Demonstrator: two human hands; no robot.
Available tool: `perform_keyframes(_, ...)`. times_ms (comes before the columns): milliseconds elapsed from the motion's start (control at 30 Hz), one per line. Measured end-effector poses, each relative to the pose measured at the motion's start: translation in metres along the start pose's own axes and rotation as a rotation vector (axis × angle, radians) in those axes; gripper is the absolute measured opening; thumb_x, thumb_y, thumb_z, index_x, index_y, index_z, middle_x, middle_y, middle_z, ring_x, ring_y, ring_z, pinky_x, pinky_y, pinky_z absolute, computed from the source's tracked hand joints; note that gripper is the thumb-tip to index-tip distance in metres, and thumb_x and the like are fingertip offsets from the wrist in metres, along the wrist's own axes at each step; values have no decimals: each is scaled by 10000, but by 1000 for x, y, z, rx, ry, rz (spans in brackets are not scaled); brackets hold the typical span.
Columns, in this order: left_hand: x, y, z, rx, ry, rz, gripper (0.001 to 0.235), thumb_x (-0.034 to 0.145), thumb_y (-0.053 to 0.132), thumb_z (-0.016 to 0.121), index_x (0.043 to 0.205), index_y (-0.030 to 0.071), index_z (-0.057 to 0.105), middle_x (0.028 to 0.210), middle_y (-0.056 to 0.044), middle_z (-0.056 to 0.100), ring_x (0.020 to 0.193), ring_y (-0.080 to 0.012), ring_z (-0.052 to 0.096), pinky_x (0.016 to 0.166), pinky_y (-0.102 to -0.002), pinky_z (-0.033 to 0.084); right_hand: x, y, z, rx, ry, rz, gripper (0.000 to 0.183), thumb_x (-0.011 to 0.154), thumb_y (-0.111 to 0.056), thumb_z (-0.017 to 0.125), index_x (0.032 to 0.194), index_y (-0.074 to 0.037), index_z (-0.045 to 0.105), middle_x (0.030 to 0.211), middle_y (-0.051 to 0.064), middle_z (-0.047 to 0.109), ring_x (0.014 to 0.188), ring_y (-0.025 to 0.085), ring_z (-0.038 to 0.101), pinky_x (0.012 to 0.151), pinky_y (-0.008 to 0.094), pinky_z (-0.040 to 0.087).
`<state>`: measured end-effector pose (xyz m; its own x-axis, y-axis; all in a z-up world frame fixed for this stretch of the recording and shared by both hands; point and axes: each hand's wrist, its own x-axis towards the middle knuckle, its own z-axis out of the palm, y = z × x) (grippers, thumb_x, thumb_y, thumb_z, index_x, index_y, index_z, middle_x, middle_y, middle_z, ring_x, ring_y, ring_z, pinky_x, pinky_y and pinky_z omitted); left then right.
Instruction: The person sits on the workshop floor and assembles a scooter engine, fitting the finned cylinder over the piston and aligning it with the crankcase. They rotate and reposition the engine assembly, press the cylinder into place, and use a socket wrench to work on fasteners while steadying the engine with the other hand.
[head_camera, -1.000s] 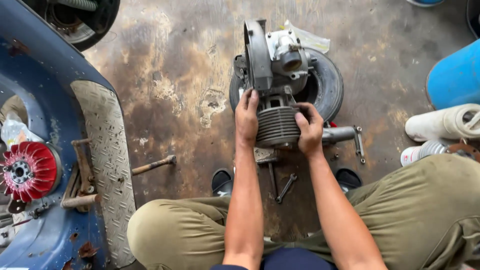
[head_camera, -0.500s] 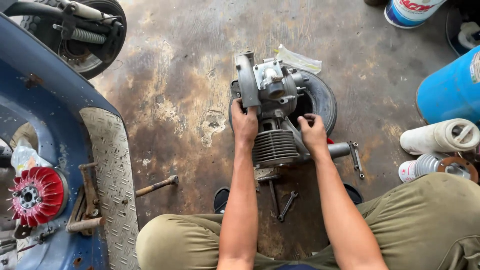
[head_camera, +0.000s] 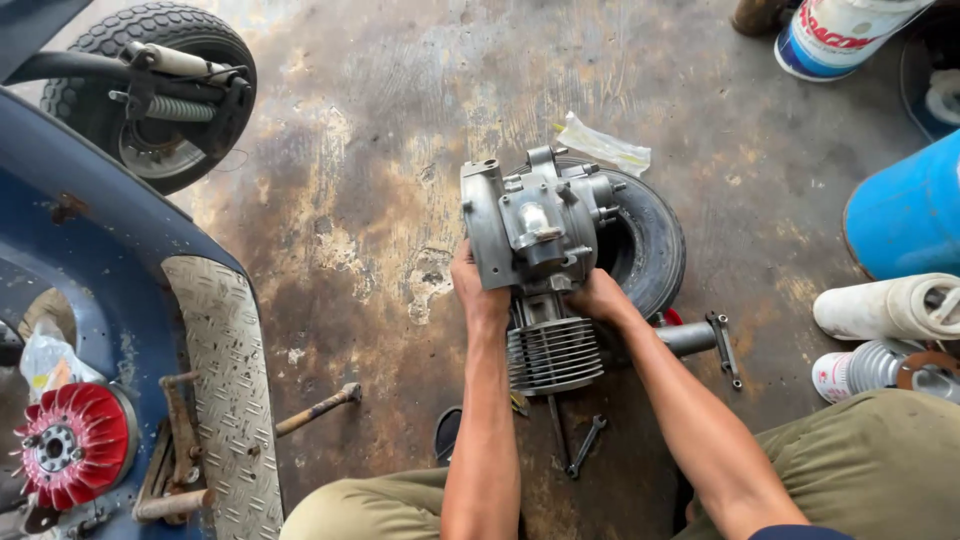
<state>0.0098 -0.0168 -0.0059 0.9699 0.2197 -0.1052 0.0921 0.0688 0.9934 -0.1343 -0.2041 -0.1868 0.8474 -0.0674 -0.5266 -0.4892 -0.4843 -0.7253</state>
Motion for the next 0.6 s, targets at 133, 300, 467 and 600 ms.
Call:
perform_keyframes(133,-11,48,19,109,39,28,132,767,238,794,850,148,746,725,-111,699,764,-201,690,733,-372,551,74,-100,-49,-27,21,-30,444,641,-290,835,1016,-54,800,962,222,756,1040,432,692,864,558,535)
perform_keyframes(300,-30,62,43,85,-13,98,138,843,253,753,826,116,747,684,-122,696,679,-209,696,645,-371,543,31,-70,-56,-35,67,37,434,634,-300,828,988,-53,799,940,212,757,1010,424,700,838,561,536)
perform_keyframes(467,-46,52,78,75,-186,167,150,898,133,676,942,-7,711,783,-237,662,796,-298,676,697,-446,519,15,-59,-80,-59,138,70,424,626,-310,822,961,-51,799,918,202,758,981,416,707,812,563,538)
perform_keyframes(600,-41,54,101,317,-333,261,318,906,359,684,963,50,733,849,-223,686,883,-445,691,744,-507,543,-4,-36,-66,-74,126,95,418,620,-318,817,940,-50,798,900,194,759,957,410,714,791,565,538)
